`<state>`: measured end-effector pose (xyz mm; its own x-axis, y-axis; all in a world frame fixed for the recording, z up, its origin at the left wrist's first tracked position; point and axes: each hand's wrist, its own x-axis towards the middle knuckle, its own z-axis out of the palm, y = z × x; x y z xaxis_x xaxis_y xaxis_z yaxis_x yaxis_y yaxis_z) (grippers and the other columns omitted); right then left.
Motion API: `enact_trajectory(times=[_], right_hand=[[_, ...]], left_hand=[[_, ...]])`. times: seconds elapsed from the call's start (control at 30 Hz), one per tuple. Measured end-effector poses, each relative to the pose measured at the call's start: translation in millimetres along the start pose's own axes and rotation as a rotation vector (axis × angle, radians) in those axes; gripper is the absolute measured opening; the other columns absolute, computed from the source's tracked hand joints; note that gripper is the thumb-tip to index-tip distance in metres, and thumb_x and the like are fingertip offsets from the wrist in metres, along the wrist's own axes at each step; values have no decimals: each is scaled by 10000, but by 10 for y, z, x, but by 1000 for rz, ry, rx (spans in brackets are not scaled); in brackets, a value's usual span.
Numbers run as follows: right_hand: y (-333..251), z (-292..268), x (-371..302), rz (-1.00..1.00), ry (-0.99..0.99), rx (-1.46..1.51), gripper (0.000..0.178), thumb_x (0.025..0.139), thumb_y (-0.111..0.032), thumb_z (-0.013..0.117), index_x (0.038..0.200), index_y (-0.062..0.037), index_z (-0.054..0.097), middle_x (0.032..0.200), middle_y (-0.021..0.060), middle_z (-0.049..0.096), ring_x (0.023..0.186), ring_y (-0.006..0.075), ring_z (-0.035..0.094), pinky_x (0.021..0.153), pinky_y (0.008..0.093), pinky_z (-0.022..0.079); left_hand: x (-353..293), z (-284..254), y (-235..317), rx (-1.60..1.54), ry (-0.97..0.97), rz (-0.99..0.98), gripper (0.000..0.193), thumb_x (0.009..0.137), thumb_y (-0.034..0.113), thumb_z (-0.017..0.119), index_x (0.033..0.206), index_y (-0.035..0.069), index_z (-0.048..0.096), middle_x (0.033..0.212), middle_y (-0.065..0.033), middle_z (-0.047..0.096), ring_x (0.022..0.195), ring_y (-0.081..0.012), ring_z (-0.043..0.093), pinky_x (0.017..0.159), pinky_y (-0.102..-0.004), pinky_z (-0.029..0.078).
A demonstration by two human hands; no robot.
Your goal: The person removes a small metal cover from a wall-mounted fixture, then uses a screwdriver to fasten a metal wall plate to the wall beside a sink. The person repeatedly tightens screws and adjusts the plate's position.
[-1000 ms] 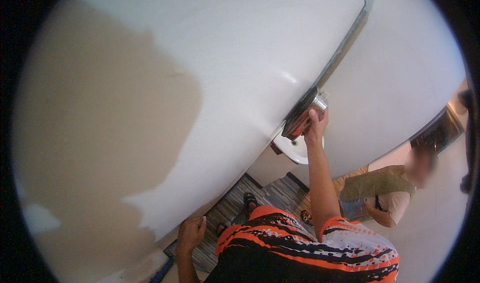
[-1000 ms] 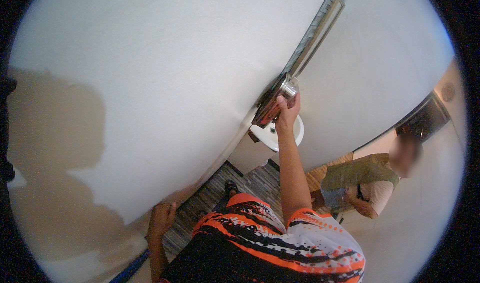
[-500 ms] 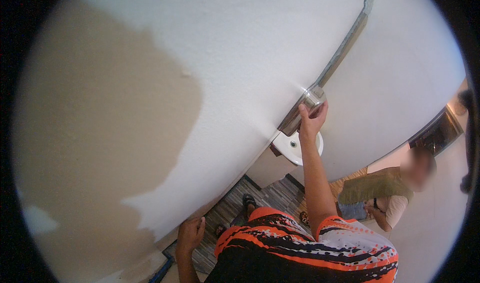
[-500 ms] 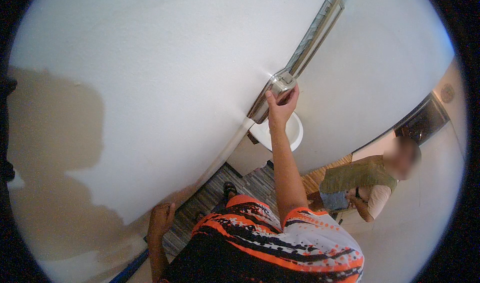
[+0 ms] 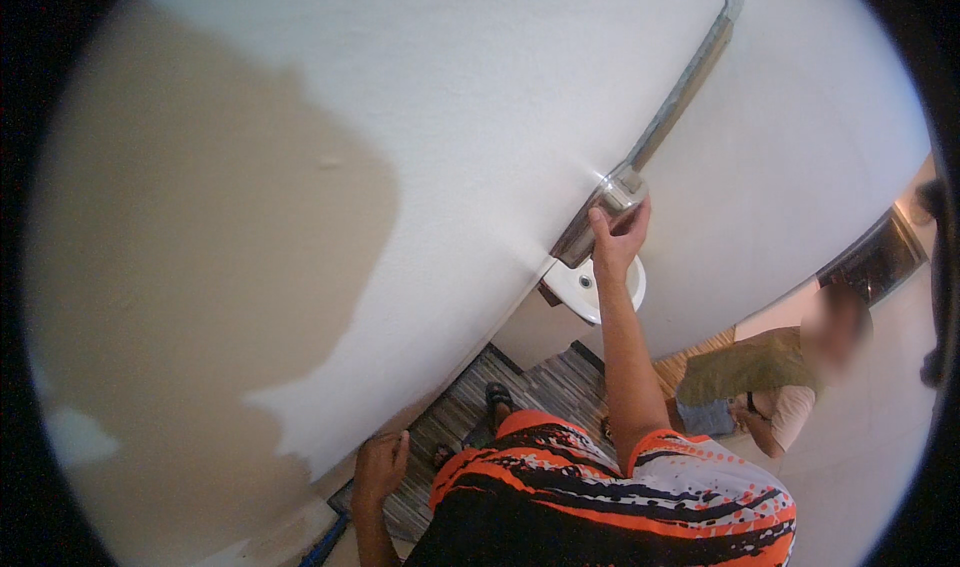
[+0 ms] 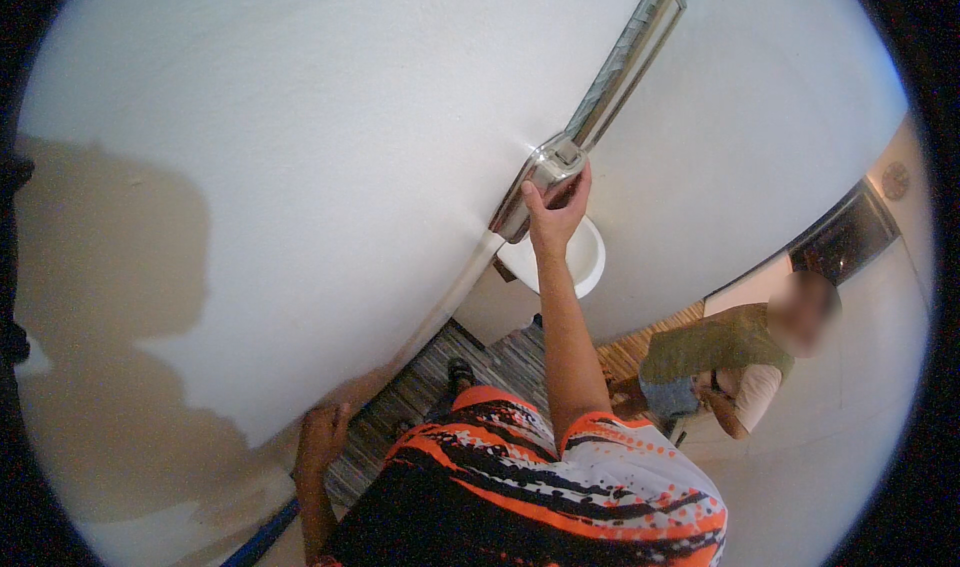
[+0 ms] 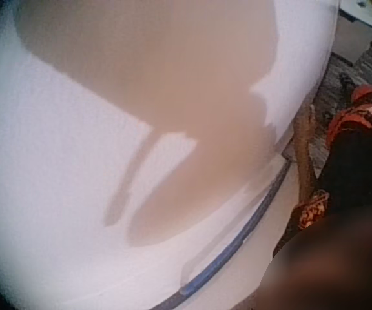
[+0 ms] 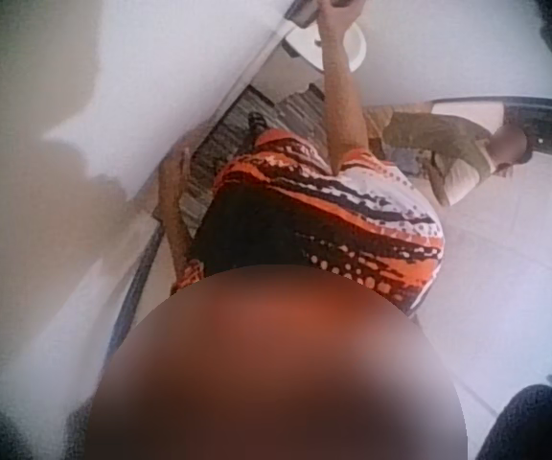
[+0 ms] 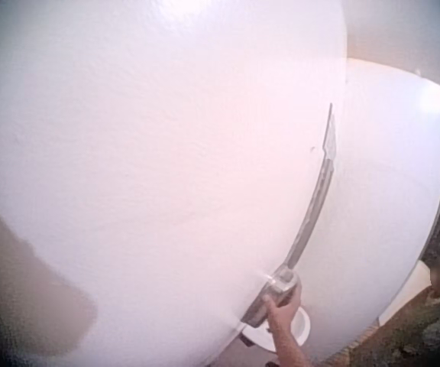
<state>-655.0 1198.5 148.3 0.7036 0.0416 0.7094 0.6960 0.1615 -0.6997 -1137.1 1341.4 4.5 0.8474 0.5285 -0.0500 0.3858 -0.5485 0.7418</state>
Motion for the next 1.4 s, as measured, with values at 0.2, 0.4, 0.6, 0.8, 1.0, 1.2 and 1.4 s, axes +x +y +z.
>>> enact_trajectory(times=[0.2,0.4,0.6,0.8,1.0,1.2,1.4], right_hand=[[-37,-9,-24,21,4,-63,1038,776,-258,951,1609,-19,378,1445,150,562,1346,271,549,1160,407,426],[-8,-2,-31,-22,-3,-48,1046,763,-255,963,1603,-18,387,1445,153,565,1343,274,551,1151,407,432],[50,-23,-50,6,-12,-38,1066,752,-218,965,1604,-17,355,1468,148,540,1351,273,535,1173,405,407],[164,-57,-53,20,-23,12,1072,751,-191,954,1601,-3,328,1479,151,512,1375,279,505,1198,413,379],[224,-79,-35,-7,-21,-52,1072,733,-175,947,1597,-6,334,1487,153,500,1374,277,509,1197,411,388],[233,-174,-33,42,-21,61,1020,745,-132,904,1595,-20,351,1450,129,527,1296,253,568,1103,382,487],[302,-345,56,144,50,230,998,787,-230,903,1607,-52,364,1255,67,627,1043,174,646,928,324,547]], left_hand=[[18,-8,-32,-40,-34,-42,490,1115,295,514,811,-75,616,768,-239,605,706,-417,602,712,-499,482],[22,26,-67,-10,-53,-51,522,1120,326,502,804,-76,610,796,-254,617,751,-425,614,748,-505,486],[-19,-86,18,64,-33,-31,553,1125,362,488,811,-72,623,816,-258,631,766,-422,624,759,-505,492],[15,-51,51,10,-63,-81,558,1127,359,489,792,-72,601,751,-246,591,680,-402,583,691,-489,465],[52,-109,105,2,-18,-30,532,1122,313,518,766,-78,572,700,-233,561,605,-389,538,647,-487,448],[56,-152,192,0,46,-16,534,1122,341,508,804,-75,613,765,-260,609,703,-429,607,721,-501,481],[64,-104,56,-23,-1,-56,519,1121,366,497,886,-61,674,862,-279,668,819,-469,652,795,-512,507]])
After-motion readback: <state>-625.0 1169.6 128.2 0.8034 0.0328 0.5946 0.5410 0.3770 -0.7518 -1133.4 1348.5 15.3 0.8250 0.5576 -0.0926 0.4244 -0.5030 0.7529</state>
